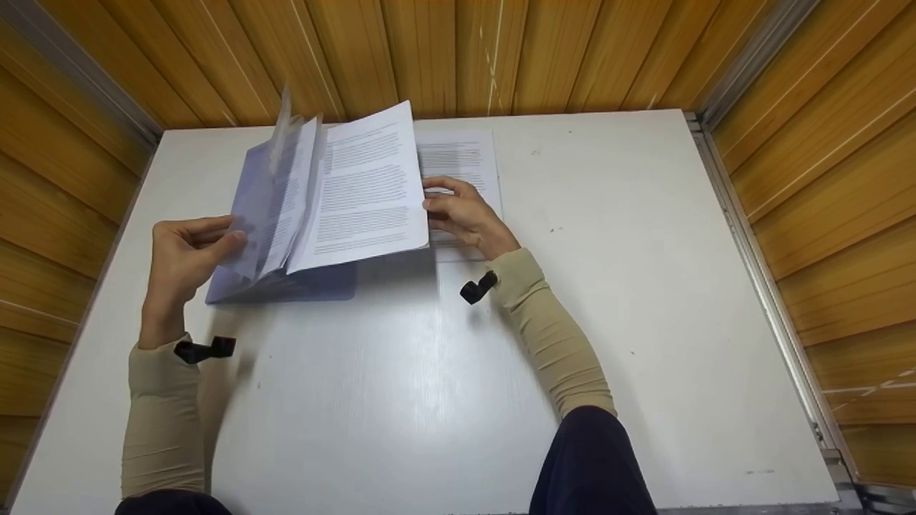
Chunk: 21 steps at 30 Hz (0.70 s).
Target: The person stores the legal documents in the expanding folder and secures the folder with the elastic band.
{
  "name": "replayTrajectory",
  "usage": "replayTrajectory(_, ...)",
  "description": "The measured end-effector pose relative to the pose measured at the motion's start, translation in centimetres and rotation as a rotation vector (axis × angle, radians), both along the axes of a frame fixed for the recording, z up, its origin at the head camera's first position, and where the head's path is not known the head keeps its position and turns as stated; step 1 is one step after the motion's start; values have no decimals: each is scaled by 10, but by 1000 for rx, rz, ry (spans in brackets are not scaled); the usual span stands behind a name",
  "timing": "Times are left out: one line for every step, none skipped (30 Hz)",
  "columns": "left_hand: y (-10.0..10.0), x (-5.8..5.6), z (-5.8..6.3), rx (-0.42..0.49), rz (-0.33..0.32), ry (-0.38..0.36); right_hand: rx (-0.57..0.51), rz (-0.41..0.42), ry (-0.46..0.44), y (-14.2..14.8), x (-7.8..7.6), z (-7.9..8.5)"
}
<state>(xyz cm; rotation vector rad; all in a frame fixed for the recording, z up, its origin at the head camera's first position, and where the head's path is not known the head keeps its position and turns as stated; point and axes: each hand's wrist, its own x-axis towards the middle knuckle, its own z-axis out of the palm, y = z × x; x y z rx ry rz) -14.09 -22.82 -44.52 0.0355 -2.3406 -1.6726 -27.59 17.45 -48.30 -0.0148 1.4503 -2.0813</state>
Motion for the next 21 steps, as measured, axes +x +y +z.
replayTrajectory(0, 0, 0, -1, -2, 1, 2, -1, 4, -1, 0, 0)
replayTrajectory(0, -1, 0, -1, -5, 3, 1, -3, 3, -2, 0, 0)
replayTrajectory(0, -1, 0, 0, -4, 5, 1, -1, 5, -3, 0, 0)
replayTrajectory(0, -1, 0, -1, -4, 5, 6, 0, 9, -4, -1, -1)
replayTrajectory(-1, -1, 0, -3, -3, 3, 8, -2, 9, -5, -1, -1)
replayTrajectory(-1, 0, 0, -8, -2, -1, 7, -2, 6, -6, -1, -1)
replayTrajectory(-1, 0, 0, -12, -2, -5, 13, -3, 7, -8, -1, -1)
replayTrajectory(-1, 0, 0, -14, -1, -10, 13, -5, 6, -9, -1, -2)
replayTrajectory(-1, 0, 0, -17, 0, -15, 13, -4, 6, -10, 0, -2)
replayTrajectory(-1, 1, 0, -20, 0, -19, 10, -7, 6, -11, 0, -3)
replayTrajectory(-2, 1, 0, -18, 0, -19, 3, -9, 4, -12, 0, -3)
replayTrajectory(-2, 1, 0, -17, 0, -18, -1, -8, 8, -13, 0, -4)
replayTrajectory(-2, 1, 0, -11, -2, -15, -3, -10, 13, -14, 0, -4)
replayTrajectory(-1, 2, 1, -7, -3, -12, -10, -12, 16, -15, 0, -5)
replayTrajectory(-1, 1, 1, -7, -5, -11, -10, -14, 21, -16, 0, -6)
replayTrajectory(-1, 1, 1, -6, -8, -9, -9, -17, 24, -17, 0, -6)
replayTrajectory(-1, 1, 0, -5, -9, -7, -10, -19, 27, -18, 0, -7)
replayTrajectory(-1, 1, 0, -5, -11, -7, -11, -23, 29, -19, 0, -7)
replayTrajectory(-1, 1, -1, -7, -12, -7, -16, -25, 27, -20, 1, -7)
replayTrajectory(-1, 0, -1, -10, -13, -8, -20, -27, 27, -21, 1, -7)
replayTrajectory(-1, 0, -1, -12, -13, -8, -26, -27, 26, -23, 2, -6)
